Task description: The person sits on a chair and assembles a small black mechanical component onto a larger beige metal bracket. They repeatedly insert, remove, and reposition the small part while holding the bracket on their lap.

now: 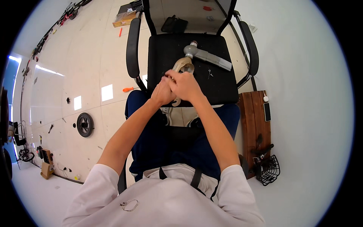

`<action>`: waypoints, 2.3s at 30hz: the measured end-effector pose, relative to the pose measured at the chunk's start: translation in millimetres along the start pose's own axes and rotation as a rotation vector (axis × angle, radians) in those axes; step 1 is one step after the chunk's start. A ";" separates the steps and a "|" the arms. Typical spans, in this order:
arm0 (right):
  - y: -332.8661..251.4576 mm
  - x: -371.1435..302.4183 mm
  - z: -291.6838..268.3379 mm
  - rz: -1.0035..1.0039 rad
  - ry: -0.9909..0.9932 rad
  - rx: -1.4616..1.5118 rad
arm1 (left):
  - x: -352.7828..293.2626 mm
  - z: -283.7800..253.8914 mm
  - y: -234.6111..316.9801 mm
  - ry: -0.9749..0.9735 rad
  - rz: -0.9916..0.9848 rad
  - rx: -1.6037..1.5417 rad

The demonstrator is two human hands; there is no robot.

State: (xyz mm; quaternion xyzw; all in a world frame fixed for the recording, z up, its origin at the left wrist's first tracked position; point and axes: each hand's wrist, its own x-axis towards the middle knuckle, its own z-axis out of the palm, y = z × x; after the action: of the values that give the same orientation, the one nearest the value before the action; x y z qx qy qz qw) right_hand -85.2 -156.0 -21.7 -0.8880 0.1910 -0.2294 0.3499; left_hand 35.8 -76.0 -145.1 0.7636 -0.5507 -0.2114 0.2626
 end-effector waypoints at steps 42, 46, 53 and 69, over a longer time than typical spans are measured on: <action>46.7 -177.0 57.5 0.833 0.180 1.002 | -137.7 25.6 74.9 -0.172 -0.320 -0.636; 64.3 -149.1 35.5 0.874 0.222 1.080 | -122.3 6.1 71.3 -0.093 -0.234 -0.594; 98.1 -90.0 22.7 0.841 0.291 1.037 | -68.5 6.1 100.6 -0.036 -0.069 -0.485; -20.8 2.5 -21.8 0.294 -0.285 -0.026 | -77.7 -37.9 43.0 0.493 0.030 -0.145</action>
State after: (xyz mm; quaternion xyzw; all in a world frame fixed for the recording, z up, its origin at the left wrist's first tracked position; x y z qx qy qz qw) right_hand -91.2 -154.7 8.0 -0.8784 0.2702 -0.0451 0.3915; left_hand 4.0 -6.6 -85.9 0.7629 -0.4647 -0.0539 0.4462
